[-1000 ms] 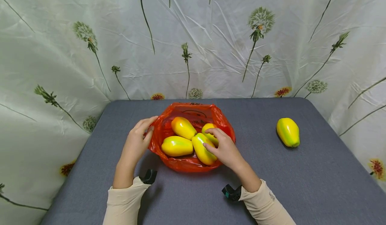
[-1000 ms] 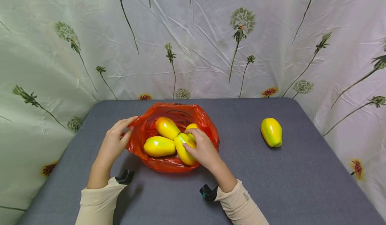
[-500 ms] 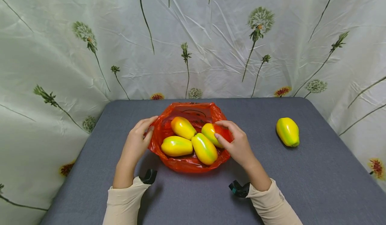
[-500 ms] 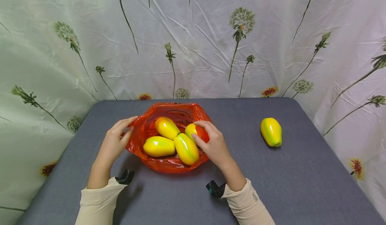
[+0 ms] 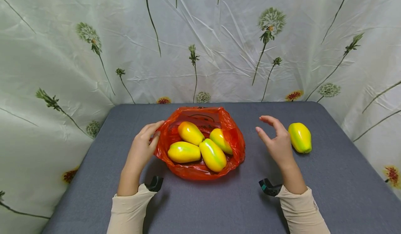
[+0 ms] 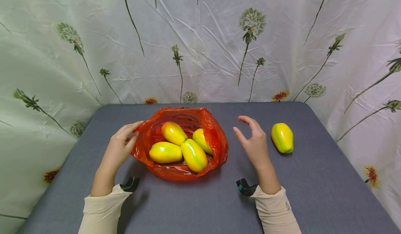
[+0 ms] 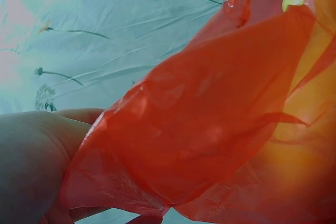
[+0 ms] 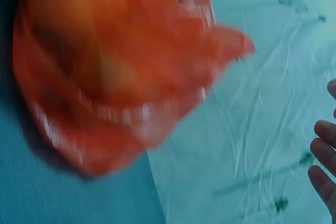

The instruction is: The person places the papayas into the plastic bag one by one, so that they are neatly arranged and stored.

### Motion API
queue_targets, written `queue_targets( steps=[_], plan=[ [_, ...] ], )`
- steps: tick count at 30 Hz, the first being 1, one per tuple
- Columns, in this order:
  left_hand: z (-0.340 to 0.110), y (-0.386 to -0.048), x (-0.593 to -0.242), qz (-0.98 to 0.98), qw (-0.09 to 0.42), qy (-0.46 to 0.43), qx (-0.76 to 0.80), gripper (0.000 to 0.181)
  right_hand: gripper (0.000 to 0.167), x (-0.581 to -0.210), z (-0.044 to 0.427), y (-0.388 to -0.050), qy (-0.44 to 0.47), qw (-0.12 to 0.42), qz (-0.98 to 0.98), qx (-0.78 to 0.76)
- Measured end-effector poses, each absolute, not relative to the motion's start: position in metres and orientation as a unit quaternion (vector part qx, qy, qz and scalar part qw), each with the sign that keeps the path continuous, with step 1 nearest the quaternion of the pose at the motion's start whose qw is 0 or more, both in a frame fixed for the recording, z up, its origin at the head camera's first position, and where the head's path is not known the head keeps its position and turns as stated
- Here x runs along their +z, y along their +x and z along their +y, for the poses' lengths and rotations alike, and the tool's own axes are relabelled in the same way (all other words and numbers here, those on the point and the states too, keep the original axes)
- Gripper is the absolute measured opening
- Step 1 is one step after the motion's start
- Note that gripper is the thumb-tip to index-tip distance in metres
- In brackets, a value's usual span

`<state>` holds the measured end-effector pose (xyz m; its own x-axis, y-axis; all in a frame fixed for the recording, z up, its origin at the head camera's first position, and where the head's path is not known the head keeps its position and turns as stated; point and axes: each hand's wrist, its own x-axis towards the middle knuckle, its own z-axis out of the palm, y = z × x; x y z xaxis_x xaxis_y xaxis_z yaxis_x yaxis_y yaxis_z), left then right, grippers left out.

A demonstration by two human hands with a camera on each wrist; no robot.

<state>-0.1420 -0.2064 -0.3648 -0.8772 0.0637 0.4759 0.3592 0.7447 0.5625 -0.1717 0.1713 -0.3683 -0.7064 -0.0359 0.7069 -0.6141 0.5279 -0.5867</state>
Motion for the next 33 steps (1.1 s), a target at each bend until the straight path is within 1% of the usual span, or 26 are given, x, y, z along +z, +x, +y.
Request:
queue_targets(
  steps=[7,15,20,26,30,33],
  plan=[
    [-0.206,-0.142,-0.365,-0.907,0.221,-0.116,-0.339,0.035,0.040,-0.381,0.211,-0.178,0.106,0.326,-0.840,0.421],
    [-0.206,-0.143,-0.365,-0.907,0.221,-0.116,-0.339,0.035,0.039,-0.393,0.243,-0.181,0.016,0.324,-0.855,0.404],
    [-0.206,-0.143,-0.365,-0.908,0.218,-0.116,-0.338,0.036,0.039,-0.399,0.259,-0.179,-0.044,0.302,-0.859,0.411],
    [-0.205,-0.142,-0.365,-0.908,0.216,-0.115,-0.340,0.036,0.043,-0.410,0.276,-0.179,-0.106,0.275,-0.860,0.416],
    [-0.205,-0.142,-0.365,-0.907,0.217,-0.114,-0.342,0.036,0.047,-0.416,0.285,-0.179,-0.133,0.244,-0.867,0.414],
    [-0.205,-0.142,-0.365,-0.907,0.217,-0.114,-0.343,0.036,0.051,-0.420,0.288,-0.180,-0.148,0.210,-0.877,0.407]
  ],
)
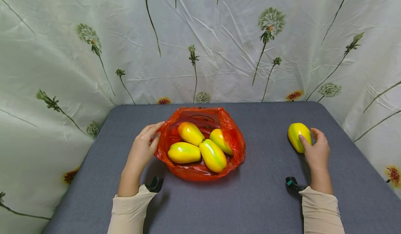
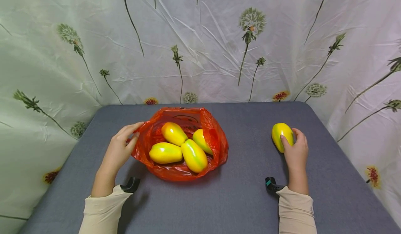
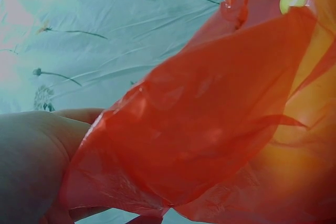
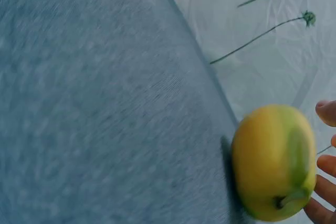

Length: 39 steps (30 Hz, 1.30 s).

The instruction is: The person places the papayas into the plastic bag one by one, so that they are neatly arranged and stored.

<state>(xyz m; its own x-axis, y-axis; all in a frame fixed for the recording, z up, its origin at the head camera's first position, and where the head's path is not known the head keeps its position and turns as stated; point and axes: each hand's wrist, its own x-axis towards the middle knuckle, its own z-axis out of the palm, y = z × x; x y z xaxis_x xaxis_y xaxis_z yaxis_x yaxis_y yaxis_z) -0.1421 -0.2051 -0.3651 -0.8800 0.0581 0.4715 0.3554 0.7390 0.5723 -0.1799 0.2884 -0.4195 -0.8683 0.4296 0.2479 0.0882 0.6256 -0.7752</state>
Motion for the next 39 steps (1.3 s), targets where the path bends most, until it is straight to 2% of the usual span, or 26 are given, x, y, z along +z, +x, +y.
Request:
queue_targets(
  steps=[4,12,33,39],
  plan=[
    [-0.205,-0.142,-0.365,-0.907,0.216,-0.113,-0.342,0.036,0.054,-0.424,0.292,-0.180,-0.159,0.181,-0.882,0.406],
    [-0.205,-0.142,-0.365,-0.907,0.217,-0.116,-0.341,0.037,0.060,-0.430,0.295,-0.180,-0.176,0.168,-0.881,0.405],
    [-0.205,-0.142,-0.365,-0.909,0.217,-0.115,-0.338,0.036,0.061,-0.414,0.281,-0.181,-0.167,0.215,-0.870,0.412],
    [-0.205,-0.142,-0.365,-0.908,0.219,-0.117,-0.338,0.035,0.061,-0.398,0.265,-0.178,-0.134,0.253,-0.865,0.413]
  ],
)
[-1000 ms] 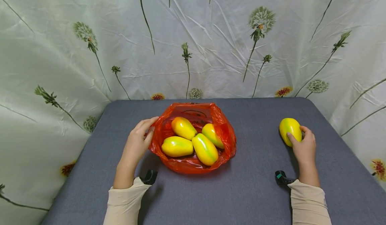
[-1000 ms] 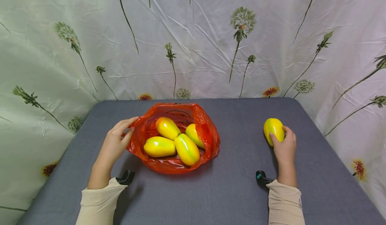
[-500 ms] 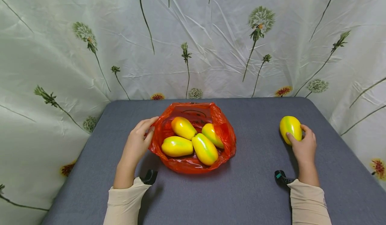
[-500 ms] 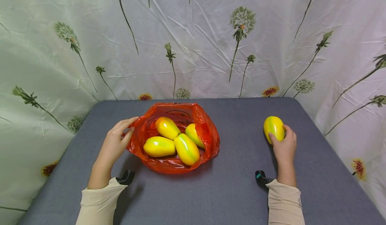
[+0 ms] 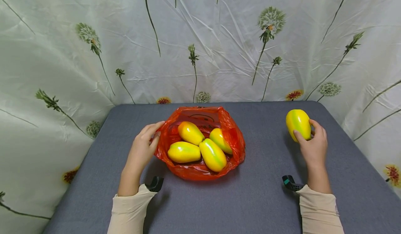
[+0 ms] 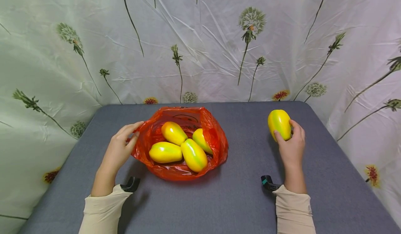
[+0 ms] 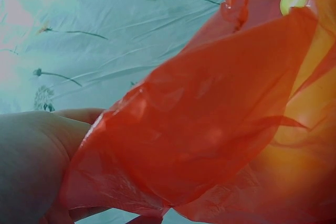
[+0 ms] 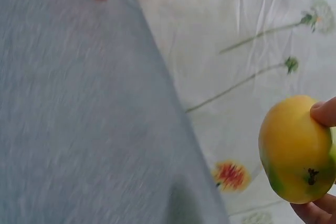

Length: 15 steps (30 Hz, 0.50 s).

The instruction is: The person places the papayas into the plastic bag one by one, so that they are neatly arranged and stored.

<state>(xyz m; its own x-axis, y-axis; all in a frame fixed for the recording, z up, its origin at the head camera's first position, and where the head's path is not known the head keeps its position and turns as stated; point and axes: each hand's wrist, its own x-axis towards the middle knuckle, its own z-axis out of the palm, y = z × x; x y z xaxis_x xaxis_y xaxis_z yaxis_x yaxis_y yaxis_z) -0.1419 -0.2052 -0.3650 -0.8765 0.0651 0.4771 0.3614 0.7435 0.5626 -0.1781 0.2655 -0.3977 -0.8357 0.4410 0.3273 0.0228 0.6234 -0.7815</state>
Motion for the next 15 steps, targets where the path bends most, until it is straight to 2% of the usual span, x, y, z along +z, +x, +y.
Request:
queue_targets(
  steps=[6,15],
  plan=[
    [-0.206,-0.142,-0.365,-0.909,0.219,-0.118,-0.335,0.034,0.060,-0.384,0.248,-0.174,-0.074,0.296,-0.862,0.404],
    [-0.206,-0.142,-0.365,-0.909,0.217,-0.116,-0.336,0.036,0.060,-0.367,0.220,-0.166,0.008,0.319,-0.857,0.404]
  ],
)
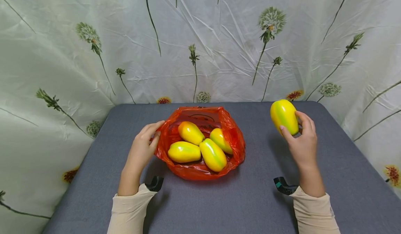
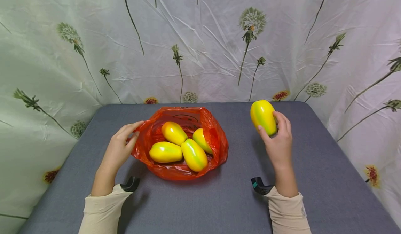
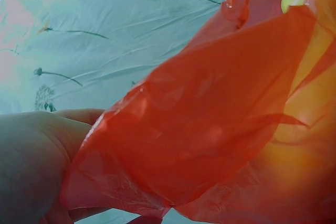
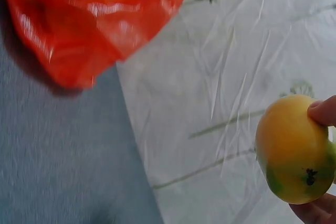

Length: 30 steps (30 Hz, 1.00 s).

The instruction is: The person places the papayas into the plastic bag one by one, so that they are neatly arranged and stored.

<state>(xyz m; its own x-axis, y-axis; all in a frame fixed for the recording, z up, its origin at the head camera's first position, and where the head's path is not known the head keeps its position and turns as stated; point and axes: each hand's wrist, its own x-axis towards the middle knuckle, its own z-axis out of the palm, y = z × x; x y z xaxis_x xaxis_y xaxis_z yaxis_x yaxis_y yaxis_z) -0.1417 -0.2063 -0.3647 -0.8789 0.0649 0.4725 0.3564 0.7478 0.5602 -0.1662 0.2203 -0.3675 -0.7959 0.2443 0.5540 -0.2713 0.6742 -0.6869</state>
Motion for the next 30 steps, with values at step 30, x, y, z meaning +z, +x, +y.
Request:
queue_targets(
  steps=[30],
  plan=[
    [-0.206,-0.141,-0.365,-0.912,0.214,-0.109,-0.332,0.037,0.059,-0.348,0.090,-0.170,0.318,0.179,-0.819,0.442]
  ],
)
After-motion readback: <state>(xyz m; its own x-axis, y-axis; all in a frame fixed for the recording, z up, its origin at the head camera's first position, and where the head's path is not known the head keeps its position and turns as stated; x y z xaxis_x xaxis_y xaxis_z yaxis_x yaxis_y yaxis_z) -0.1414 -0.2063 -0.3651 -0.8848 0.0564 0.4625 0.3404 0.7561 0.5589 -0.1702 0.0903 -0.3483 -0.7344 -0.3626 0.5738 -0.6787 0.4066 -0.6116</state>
